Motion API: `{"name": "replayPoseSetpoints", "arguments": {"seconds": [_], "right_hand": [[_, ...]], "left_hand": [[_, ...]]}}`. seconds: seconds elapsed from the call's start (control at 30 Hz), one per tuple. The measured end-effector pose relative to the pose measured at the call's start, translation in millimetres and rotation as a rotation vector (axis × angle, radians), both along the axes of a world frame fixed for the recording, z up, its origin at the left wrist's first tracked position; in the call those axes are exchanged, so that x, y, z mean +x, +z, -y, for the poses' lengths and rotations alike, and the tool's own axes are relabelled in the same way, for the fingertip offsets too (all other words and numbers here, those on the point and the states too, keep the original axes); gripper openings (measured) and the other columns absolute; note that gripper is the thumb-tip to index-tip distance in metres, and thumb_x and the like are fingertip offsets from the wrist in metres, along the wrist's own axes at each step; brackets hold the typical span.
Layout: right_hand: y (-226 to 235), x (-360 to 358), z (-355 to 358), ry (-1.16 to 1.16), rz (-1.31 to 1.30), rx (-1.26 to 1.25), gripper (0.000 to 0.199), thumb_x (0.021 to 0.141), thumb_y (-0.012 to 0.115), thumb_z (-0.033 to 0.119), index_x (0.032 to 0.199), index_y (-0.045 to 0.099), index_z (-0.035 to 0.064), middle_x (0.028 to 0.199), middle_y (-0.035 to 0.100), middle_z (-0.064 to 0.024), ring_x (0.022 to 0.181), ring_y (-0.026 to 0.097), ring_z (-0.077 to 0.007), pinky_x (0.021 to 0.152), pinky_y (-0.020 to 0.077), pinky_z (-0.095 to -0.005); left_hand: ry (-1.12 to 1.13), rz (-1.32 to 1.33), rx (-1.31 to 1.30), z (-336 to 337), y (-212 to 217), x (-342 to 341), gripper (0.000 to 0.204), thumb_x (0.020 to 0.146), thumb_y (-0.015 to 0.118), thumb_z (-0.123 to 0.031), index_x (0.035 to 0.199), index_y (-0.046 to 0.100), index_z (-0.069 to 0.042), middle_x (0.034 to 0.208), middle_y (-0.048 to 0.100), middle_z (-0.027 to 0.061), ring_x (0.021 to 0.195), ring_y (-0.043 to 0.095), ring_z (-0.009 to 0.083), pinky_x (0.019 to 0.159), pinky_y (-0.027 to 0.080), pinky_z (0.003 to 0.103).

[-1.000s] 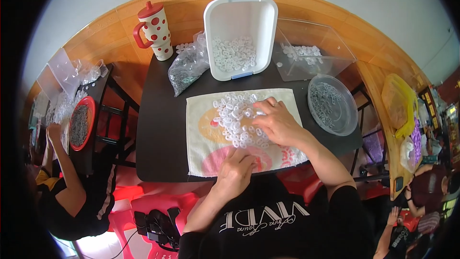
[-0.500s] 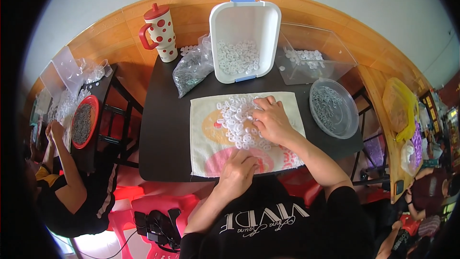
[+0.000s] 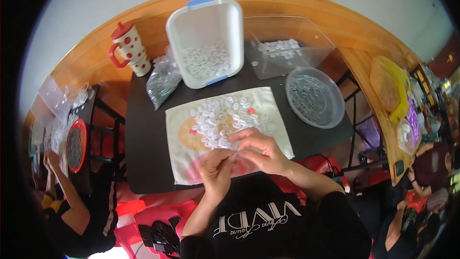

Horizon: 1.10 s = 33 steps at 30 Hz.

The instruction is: Assembling tiny metal eyelets into white plastic ring components at a workspace.

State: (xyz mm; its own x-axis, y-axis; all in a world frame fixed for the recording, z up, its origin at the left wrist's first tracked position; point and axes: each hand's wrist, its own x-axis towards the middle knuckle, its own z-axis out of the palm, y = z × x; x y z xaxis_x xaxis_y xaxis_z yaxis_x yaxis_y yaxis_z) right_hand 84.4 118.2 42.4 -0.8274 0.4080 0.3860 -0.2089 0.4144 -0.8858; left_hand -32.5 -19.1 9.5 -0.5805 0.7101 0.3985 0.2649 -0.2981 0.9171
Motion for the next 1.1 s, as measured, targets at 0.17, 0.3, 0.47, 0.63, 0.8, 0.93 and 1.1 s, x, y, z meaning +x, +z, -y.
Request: {"name": "replayPoseSetpoints", "arguments": {"seconds": [0.17, 0.3, 0.47, 0.63, 0.8, 0.93, 1.1], "right_hand": [[22, 32, -33, -0.131, -0.013, 0.416, 0.015, 0.084, 0.064, -0.007, 0.095, 0.066, 0.0020, 0.113, 0.065, -0.0122, 0.096, 0.064, -0.0251, 0.083, 0.0507, -0.0337], [28, 91, -129, -0.597, 0.056, 0.436, 0.012, 0.081, 0.063, -0.007, 0.092, 0.066, -0.0015, 0.094, 0.066, -0.0137, 0.082, 0.066, -0.0284, 0.069, 0.0516, -0.0337], [11, 142, -205, -0.656, 0.469, 0.665, 0.013, 0.075, 0.060, -0.006, 0.083, 0.064, 0.0018, 0.076, 0.064, -0.0158, 0.075, 0.064, -0.0358, 0.063, 0.0471, -0.0433], [6, 131, -208, -0.593, 0.543, 0.736, 0.017, 0.072, 0.061, -0.006, 0.085, 0.064, 0.0042, 0.072, 0.065, -0.0139, 0.072, 0.064, -0.0374, 0.064, 0.0475, -0.0456], [0, 119, -210, -0.523, 0.830, 1.043, 0.020, 0.068, 0.064, -0.003, 0.087, 0.064, 0.0044, 0.078, 0.067, -0.0175, 0.082, 0.068, -0.0361, 0.071, 0.0520, -0.0459], [2, 107, -204, -0.441, 0.752, 1.161, 0.017, 0.068, 0.064, -0.001, 0.084, 0.062, 0.0028, 0.081, 0.068, -0.0170, 0.084, 0.067, -0.0359, 0.077, 0.0521, -0.0469], [6, 124, -204, -0.564, 0.733, 0.904, 0.022, 0.070, 0.060, -0.006, 0.090, 0.064, 0.0004, 0.096, 0.065, -0.0199, 0.091, 0.064, -0.0392, 0.080, 0.0516, -0.0452]], "left_hand": [[-0.127, 0.263, -0.046, 3, 4, 8, 0.007, 0.094, 0.061, 0.003, 0.097, 0.068, 0.002, 0.086, 0.067, 0.0047, 0.065, 0.058, 0.0055, 0.056, 0.045, 0.018], [-0.071, 0.319, -0.030, 2, -1, 14, 0.008, 0.095, 0.060, 0.003, 0.099, 0.066, 0.004, 0.084, 0.069, 0.0088, 0.061, 0.056, 0.0072, 0.055, 0.043, 0.019], [-0.025, 0.329, -0.074, -2, -10, 20, 0.008, 0.094, 0.063, 0.001, 0.100, 0.067, 0.004, 0.083, 0.070, 0.0078, 0.061, 0.058, 0.0062, 0.053, 0.044, 0.018], [-0.018, 0.292, -0.099, -1, -11, 18, 0.007, 0.094, 0.063, 0.002, 0.099, 0.067, 0.004, 0.082, 0.070, 0.0069, 0.062, 0.060, 0.0066, 0.053, 0.044, 0.018], [0.033, 0.225, -0.080, -2, -17, 17, 0.008, 0.093, 0.064, 0.003, 0.100, 0.067, 0.003, 0.079, 0.068, 0.0044, 0.062, 0.060, 0.0063, 0.053, 0.044, 0.018], [0.086, 0.191, -0.129, 2, -14, 19, 0.016, 0.090, 0.063, 0.007, 0.105, 0.069, 0.004, 0.083, 0.067, 0.0045, 0.067, 0.061, 0.0077, 0.059, 0.047, 0.020], [-0.029, 0.269, -0.092, -2, -11, 12, 0.021, 0.088, 0.064, 0.009, 0.108, 0.070, 0.005, 0.089, 0.067, 0.0042, 0.069, 0.061, 0.0077, 0.061, 0.049, 0.020]]}}
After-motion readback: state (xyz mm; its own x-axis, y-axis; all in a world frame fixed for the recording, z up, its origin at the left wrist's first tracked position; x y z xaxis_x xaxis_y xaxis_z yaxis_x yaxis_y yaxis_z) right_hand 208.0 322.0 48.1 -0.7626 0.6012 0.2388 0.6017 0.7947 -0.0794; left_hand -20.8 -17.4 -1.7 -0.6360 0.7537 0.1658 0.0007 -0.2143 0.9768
